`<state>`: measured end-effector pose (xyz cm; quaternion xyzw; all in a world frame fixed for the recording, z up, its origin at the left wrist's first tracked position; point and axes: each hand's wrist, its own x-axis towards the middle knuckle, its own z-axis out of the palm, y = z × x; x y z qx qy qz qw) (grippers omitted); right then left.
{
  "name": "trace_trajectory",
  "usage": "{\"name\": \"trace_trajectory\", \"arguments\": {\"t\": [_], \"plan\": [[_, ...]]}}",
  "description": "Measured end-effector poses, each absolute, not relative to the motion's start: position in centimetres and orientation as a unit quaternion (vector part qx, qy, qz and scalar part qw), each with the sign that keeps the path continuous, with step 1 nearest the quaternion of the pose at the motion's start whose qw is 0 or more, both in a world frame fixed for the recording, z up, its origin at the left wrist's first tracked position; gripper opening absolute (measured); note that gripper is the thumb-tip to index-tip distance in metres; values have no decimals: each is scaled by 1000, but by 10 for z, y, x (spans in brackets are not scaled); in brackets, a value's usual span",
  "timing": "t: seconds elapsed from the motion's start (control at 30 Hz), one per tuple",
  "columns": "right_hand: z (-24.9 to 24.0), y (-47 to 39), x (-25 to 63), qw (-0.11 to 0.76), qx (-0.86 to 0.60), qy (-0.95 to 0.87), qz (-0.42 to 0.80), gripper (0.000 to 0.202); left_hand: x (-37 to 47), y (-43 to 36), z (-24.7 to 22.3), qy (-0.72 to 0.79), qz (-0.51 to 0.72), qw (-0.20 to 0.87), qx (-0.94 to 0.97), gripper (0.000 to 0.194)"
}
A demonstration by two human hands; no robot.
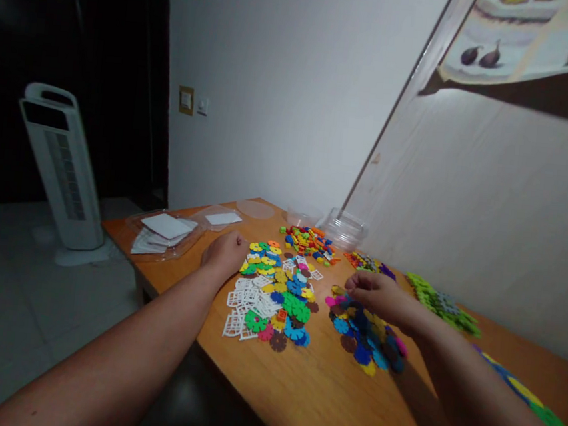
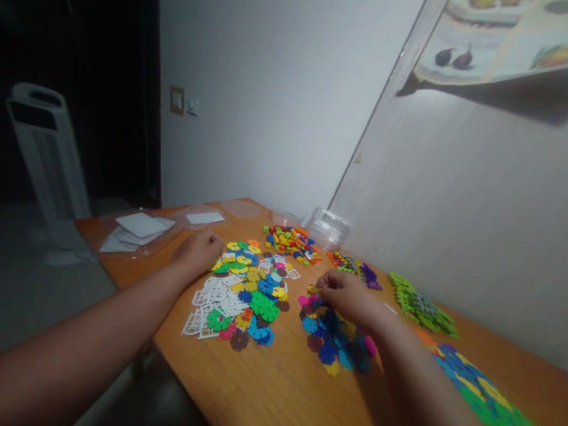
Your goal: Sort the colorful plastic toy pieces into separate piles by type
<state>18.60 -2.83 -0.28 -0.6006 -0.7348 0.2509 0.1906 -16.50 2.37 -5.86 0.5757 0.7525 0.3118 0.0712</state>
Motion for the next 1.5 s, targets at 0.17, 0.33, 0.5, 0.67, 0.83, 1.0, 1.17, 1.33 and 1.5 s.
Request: {"name": "trace_trajectory", "arguments": {"t": [0.17,0.33,0.5,0.67,0.83,1.0,1.17,1.33,1.5], "plan": [[-11,-10,140,143,-554,-797,192,26,-164,23,-59,754,315,70,571,27],[-17,4,114,104,-520,-833,158,35,-166,25,-64,747,322,61,579,26],[-20,8,106,77,-517,-832,185,24,-166,26,-66,745,329,61,577,24],[-23,6,106,77,-533,-827,160,13,-164,22,-61,749,320,67,576,23],[-18,-5,105,82,-530,-838,103,19,-163,21,-60,752,318,75,573,22],[-12,-20,107,86,-553,-829,25,17,-165,25,-64,746,324,72,578,23],[-13,-37,117,102,-533,-839,52,23,-165,24,-63,745,322,74,579,25],[-11,-53,147,143,-551,-819,69,35,-165,26,-64,747,323,69,577,25],[-6,-59,198,133,-628,-760,101,42,-166,29,-65,747,327,62,576,25]]}}
